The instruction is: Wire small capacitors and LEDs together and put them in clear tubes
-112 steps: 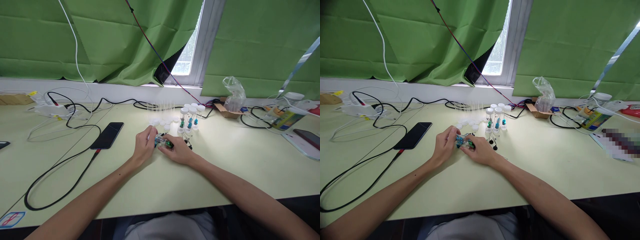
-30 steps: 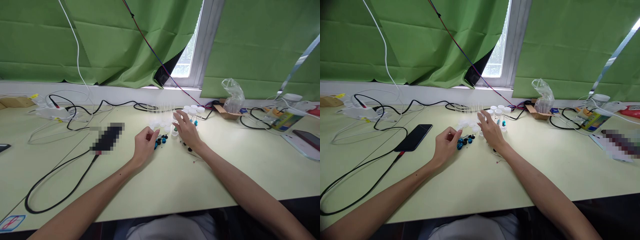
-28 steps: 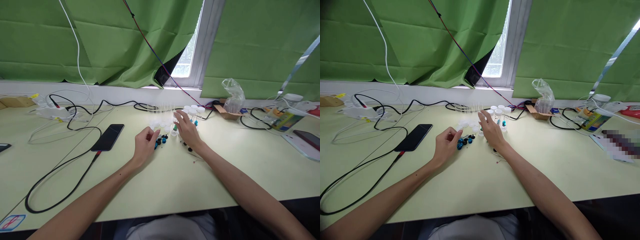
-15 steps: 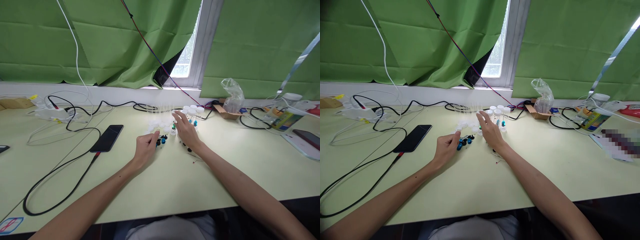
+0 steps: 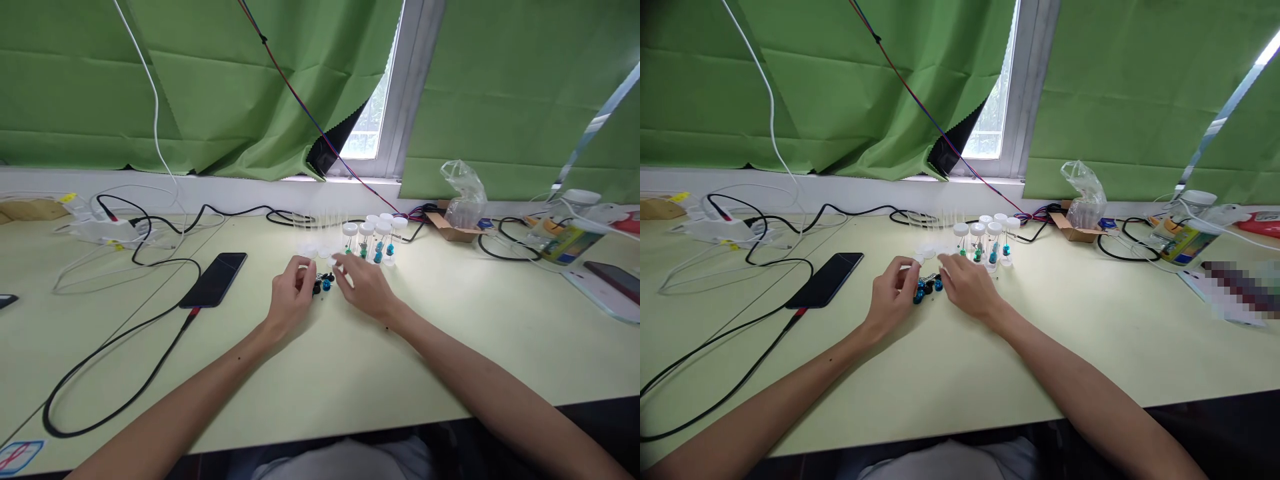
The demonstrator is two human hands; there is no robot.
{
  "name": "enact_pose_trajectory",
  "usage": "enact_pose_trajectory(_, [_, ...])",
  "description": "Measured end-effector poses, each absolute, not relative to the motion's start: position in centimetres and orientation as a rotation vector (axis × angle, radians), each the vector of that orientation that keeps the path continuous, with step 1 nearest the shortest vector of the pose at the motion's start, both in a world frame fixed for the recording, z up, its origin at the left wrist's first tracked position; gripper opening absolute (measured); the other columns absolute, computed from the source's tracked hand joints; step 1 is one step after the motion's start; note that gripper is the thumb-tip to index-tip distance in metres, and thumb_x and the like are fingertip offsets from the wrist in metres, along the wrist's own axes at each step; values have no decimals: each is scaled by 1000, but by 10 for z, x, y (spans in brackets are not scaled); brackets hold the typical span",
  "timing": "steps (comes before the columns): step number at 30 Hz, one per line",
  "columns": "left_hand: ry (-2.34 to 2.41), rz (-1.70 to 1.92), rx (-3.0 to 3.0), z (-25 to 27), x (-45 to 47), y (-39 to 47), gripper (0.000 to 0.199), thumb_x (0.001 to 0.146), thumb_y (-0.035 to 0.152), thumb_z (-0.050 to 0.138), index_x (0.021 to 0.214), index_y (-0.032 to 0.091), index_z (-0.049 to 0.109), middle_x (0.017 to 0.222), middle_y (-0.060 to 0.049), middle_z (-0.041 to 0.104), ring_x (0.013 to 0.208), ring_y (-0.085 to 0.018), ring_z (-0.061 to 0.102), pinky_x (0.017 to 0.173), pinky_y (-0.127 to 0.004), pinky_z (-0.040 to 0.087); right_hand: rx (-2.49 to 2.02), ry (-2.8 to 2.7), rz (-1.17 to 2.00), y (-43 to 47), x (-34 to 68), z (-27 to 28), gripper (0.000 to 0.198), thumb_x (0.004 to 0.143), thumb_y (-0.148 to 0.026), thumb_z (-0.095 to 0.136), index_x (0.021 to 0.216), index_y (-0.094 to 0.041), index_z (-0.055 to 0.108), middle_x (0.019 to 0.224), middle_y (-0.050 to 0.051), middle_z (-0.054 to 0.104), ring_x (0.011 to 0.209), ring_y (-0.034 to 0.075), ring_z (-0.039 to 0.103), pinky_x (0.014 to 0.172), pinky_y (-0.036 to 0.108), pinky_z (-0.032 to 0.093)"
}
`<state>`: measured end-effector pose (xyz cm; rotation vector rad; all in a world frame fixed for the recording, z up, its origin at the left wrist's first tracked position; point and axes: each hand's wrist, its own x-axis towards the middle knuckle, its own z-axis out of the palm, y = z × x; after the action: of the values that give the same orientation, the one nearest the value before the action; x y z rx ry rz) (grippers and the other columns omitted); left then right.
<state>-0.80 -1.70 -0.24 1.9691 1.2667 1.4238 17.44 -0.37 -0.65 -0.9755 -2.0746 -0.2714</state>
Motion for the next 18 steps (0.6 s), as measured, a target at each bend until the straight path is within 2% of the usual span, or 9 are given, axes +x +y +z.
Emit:
enact_pose_trajectory(3, [1309, 1407, 2035, 0, -12, -11, 15, 95, 36, 52, 104, 24, 51, 54, 9, 42, 47, -11, 41, 50, -24, 34, -973, -2298, -175, -10, 170, -13, 20, 100, -20, 44, 95, -16, 63, 75, 4, 67, 64, 14, 58, 55, 27, 33])
enact_pose_trajectory(7, [1381, 1186, 2405, 15, -23, -1, 24, 91, 36, 55, 112, 24, 54, 75, 4, 61, 51, -11, 50, 57, -26, 40, -998, -2423, -75, -14, 170, -14, 21, 99, -20, 47, 89, -16, 64, 71, 2, 66, 57, 12, 51, 54, 27, 25])
enact_pose_trajectory(10, [1471, 1068, 2596, 31, -29, 2, 21, 92, 35, 51, 108, 23, 58, 95, -2, 66, 55, -12, 54, 61, -29, 40, -1025, -2425, -28, -15, 171, -11, 23, 100, -21, 46, 88, -16, 65, 70, 3, 65, 56, 12, 49, 55, 27, 25])
enact_pose_trajectory(15, [1643, 839, 2710, 42, -21, -1, 21, 93, 32, 49, 108, 22, 60, 106, -8, 66, 60, -18, 58, 56, -31, 35, -1036, -2428, 41, -16, 171, -11, 27, 100, -20, 46, 79, -16, 63, 65, 1, 60, 55, 11, 44, 56, 26, 25])
enact_pose_trajectory(18, [1669, 768, 2665, 43, -13, 11, 21, 91, 33, 53, 107, 23, 61, 102, -8, 68, 65, -21, 61, 57, -32, 35, -1035, -2419, 61, -15, 170, -12, 27, 99, -20, 46, 77, -16, 61, 64, 1, 59, 55, 11, 42, 56, 26, 26])
